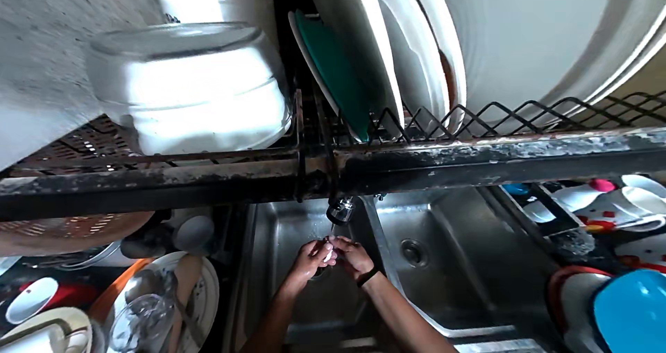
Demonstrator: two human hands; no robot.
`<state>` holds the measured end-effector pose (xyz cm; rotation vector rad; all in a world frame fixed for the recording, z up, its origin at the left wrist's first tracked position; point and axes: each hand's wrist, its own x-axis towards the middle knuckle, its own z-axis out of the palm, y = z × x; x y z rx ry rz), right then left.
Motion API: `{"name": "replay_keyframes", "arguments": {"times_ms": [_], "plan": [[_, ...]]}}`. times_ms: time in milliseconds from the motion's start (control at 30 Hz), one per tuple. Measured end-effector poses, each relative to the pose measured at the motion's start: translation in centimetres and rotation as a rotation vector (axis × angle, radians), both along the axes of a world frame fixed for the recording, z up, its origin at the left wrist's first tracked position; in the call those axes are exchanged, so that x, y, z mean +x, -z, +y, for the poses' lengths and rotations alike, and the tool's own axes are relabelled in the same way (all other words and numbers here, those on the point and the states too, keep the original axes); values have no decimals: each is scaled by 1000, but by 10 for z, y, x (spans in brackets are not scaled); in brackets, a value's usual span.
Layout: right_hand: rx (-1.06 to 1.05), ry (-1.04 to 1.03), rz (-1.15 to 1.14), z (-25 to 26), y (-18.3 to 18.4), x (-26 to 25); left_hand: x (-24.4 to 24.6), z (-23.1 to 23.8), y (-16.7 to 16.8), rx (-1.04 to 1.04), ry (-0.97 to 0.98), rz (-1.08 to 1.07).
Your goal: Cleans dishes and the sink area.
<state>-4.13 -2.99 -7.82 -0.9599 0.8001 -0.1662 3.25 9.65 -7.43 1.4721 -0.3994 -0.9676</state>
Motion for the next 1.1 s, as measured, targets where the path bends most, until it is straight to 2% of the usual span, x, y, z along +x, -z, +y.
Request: {"name": "replay_keyframes", "arguments": {"times_ms": [133, 267, 500, 733, 933, 1033, 1100], "plan": [[-29, 130, 42, -9, -1, 1, 0, -4, 3, 3, -14, 104], [-148, 178, 101, -22, 1, -2, 1, -13, 3, 49, -41, 187], [-44, 198, 104, -37, 3, -7, 4, -24, 1, 70, -84, 264], [-455, 293, 31, -76, 7, -6, 5, -24, -13, 46, -83, 297], [-573, 356, 176, -117, -5, -6, 4, -23, -26, 55, -87, 384], [-705, 299, 186, -132, -3, -3, 5, -27, -29, 44, -132, 511], [-761, 248, 172, -134, -16, 3, 7, -29, -29, 2, -163, 651]]}}
